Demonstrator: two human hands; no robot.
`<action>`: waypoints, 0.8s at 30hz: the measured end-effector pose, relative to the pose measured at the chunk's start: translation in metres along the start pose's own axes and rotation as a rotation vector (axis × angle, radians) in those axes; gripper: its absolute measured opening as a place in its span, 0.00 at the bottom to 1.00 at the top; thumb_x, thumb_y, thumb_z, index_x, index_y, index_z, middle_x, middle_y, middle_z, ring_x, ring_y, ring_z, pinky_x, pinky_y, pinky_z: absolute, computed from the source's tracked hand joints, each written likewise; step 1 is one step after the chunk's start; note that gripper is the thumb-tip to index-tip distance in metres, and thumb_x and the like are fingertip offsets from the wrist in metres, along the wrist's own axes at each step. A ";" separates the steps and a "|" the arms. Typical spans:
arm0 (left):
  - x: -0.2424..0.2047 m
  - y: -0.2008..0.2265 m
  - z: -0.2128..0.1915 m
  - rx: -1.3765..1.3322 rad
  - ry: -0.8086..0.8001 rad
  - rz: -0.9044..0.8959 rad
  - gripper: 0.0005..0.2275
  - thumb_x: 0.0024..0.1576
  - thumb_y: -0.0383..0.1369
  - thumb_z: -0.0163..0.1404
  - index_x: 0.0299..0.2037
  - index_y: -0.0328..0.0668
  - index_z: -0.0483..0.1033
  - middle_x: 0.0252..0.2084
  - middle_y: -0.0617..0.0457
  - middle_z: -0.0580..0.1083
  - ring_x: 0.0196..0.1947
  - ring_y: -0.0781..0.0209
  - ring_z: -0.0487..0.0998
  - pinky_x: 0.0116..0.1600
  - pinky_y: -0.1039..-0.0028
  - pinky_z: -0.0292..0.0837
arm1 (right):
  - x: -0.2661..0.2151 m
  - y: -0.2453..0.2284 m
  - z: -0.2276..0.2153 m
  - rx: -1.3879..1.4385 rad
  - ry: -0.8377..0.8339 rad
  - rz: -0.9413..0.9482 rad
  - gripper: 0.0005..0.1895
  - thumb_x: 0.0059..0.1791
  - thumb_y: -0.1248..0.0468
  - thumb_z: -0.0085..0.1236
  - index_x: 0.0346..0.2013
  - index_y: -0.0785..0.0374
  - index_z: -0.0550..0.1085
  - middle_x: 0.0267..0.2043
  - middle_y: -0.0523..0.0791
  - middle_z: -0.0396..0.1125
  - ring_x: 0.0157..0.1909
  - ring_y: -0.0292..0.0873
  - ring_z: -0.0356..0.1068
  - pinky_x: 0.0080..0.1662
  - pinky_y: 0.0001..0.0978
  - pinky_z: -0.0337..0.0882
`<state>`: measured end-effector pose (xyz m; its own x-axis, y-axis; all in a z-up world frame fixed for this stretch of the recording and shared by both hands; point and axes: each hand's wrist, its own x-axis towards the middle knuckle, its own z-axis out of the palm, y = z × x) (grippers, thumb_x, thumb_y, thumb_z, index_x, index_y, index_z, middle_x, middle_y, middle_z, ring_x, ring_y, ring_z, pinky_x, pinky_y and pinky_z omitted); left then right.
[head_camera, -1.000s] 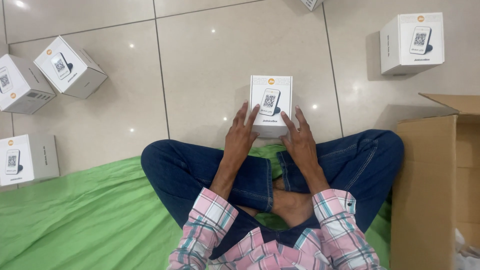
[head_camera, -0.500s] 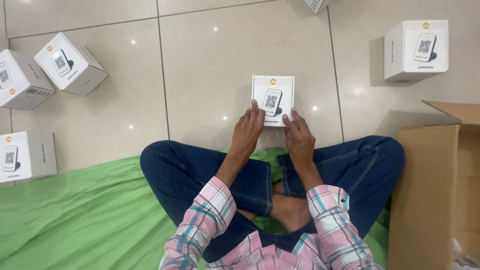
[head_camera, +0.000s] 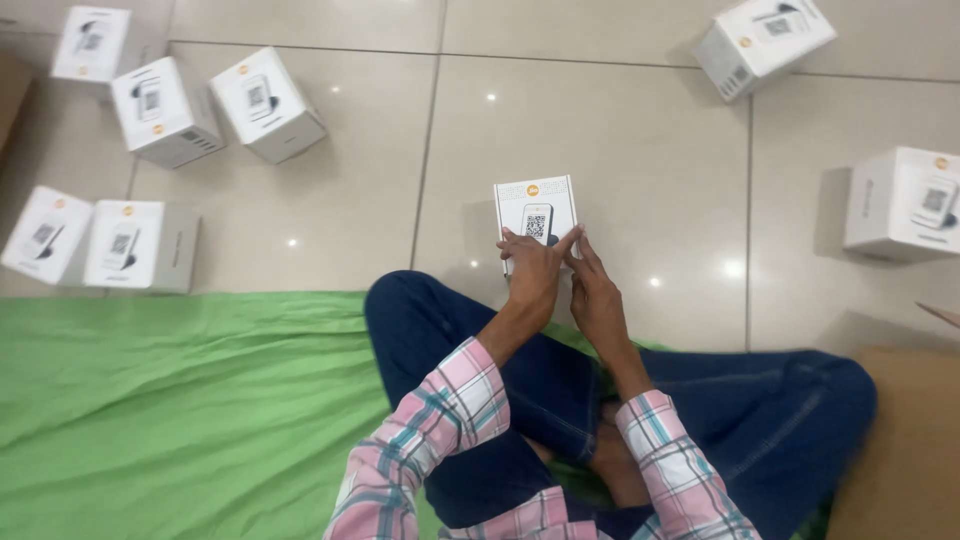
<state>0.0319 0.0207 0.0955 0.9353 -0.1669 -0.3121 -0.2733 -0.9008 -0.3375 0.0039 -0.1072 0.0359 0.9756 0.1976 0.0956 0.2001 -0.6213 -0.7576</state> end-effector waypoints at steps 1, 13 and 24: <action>0.001 -0.016 0.002 0.002 -0.011 -0.043 0.43 0.58 0.38 0.52 0.78 0.62 0.32 0.58 0.10 0.67 0.51 0.26 0.77 0.53 0.53 0.73 | 0.004 -0.011 0.009 0.017 -0.024 -0.034 0.22 0.51 0.75 0.50 0.59 0.59 0.73 0.76 0.49 0.56 0.59 0.56 0.72 0.52 0.44 0.76; 0.004 -0.244 0.169 -0.375 -0.171 -0.536 0.42 0.58 0.24 0.49 0.75 0.85 0.42 0.58 0.31 0.73 0.61 0.17 0.68 0.61 0.37 0.68 | -0.064 -0.123 0.073 0.337 -0.207 -0.138 0.30 0.56 0.56 0.47 0.72 0.61 0.59 0.74 0.53 0.57 0.75 0.55 0.56 0.70 0.44 0.56; -0.072 -0.367 0.247 -0.054 -0.166 -1.035 0.33 0.61 0.39 0.48 0.76 0.44 0.50 0.74 0.18 0.39 0.75 0.17 0.39 0.67 0.21 0.29 | -0.107 -0.111 0.085 -0.061 -0.056 -0.385 0.20 0.49 0.59 0.58 0.56 0.55 0.76 0.68 0.51 0.61 0.67 0.53 0.63 0.66 0.54 0.58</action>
<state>0.0092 0.4623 0.0228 0.6631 0.7485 -0.0126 0.6566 -0.5896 -0.4704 -0.1301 0.0048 0.0545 0.8219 0.4653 0.3287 0.5573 -0.5370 -0.6333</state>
